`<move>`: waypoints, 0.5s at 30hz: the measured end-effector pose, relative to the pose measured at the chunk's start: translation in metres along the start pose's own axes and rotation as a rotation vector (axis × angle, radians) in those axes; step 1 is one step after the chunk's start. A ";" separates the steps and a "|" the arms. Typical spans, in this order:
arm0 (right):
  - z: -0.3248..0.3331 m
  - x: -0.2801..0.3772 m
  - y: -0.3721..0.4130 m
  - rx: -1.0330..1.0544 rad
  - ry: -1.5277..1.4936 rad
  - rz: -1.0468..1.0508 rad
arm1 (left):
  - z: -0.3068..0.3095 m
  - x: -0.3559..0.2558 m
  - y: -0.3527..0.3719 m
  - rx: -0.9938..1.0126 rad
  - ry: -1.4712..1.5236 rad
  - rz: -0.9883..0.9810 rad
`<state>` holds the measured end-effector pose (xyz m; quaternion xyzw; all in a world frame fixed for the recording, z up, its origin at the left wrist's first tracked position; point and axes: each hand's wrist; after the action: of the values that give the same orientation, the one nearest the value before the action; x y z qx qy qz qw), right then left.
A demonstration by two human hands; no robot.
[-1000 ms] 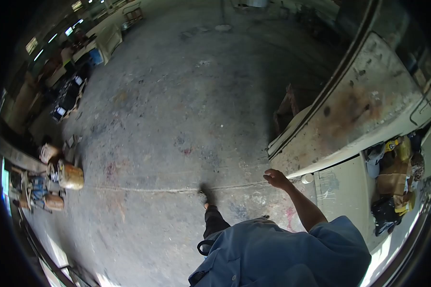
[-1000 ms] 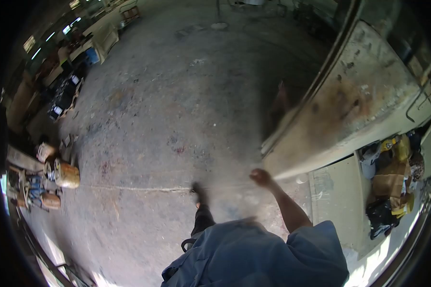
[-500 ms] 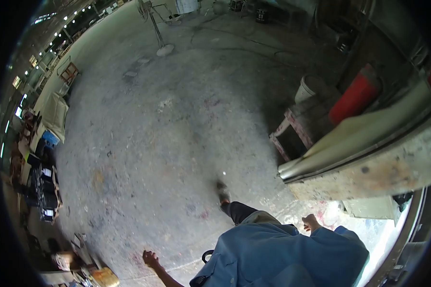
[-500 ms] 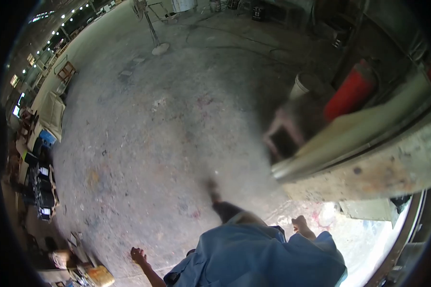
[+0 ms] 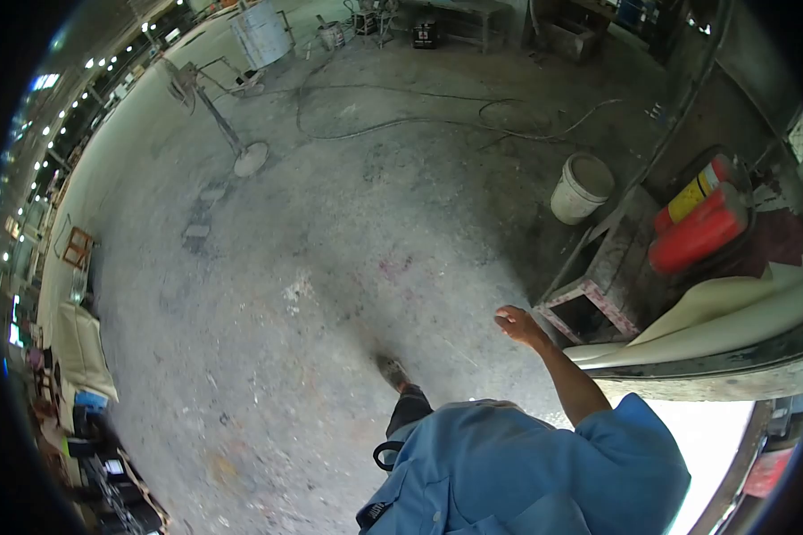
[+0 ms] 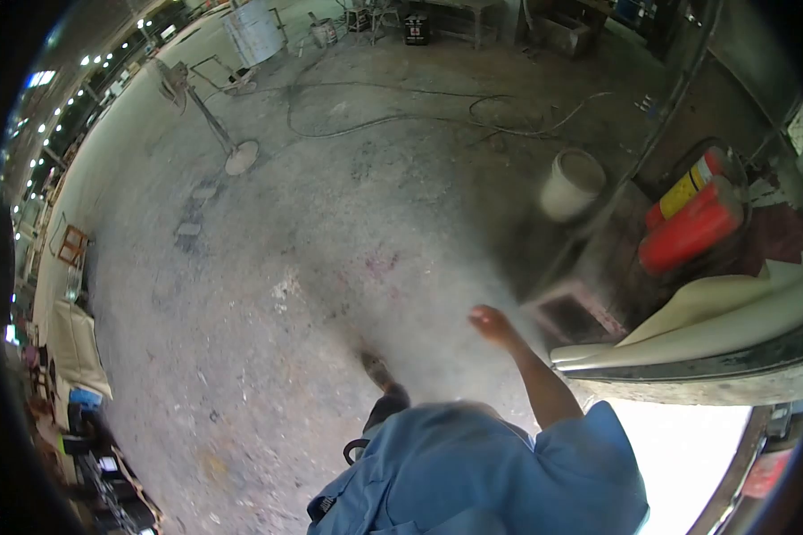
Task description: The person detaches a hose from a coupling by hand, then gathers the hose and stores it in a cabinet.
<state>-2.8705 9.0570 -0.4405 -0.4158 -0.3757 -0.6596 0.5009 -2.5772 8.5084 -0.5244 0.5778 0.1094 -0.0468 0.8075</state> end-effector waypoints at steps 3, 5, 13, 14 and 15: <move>-0.012 -0.044 -0.010 -0.043 0.094 -0.326 | 0.054 -0.145 -0.041 -0.059 0.050 -0.009; -0.013 -0.035 0.005 -0.066 -0.015 -0.668 | 0.100 -0.259 -0.088 -0.116 0.093 -0.071; -0.049 -0.013 -0.045 -0.607 -0.224 -1.499 | 0.037 -0.765 -0.077 -0.286 -0.027 -0.668; -0.052 0.000 -0.088 -0.617 -0.236 -1.449 | 0.029 -0.790 -0.120 -0.244 -0.166 -0.690; -0.050 0.007 -0.125 -0.627 -0.243 -1.397 | 0.022 -0.814 -0.164 -0.204 -0.303 -0.718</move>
<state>-3.0018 9.0357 -0.4625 -0.2743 -0.3987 -0.8477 -0.2173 -3.3986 8.3922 -0.4811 0.4062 0.1884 -0.3994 0.8000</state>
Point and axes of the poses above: each hand's wrist, its own y-axis away from the middle knuckle, its own z-axis out of the back of the hand, x = y × z, and after that the axes turned 13 degrees about -y, right-handed
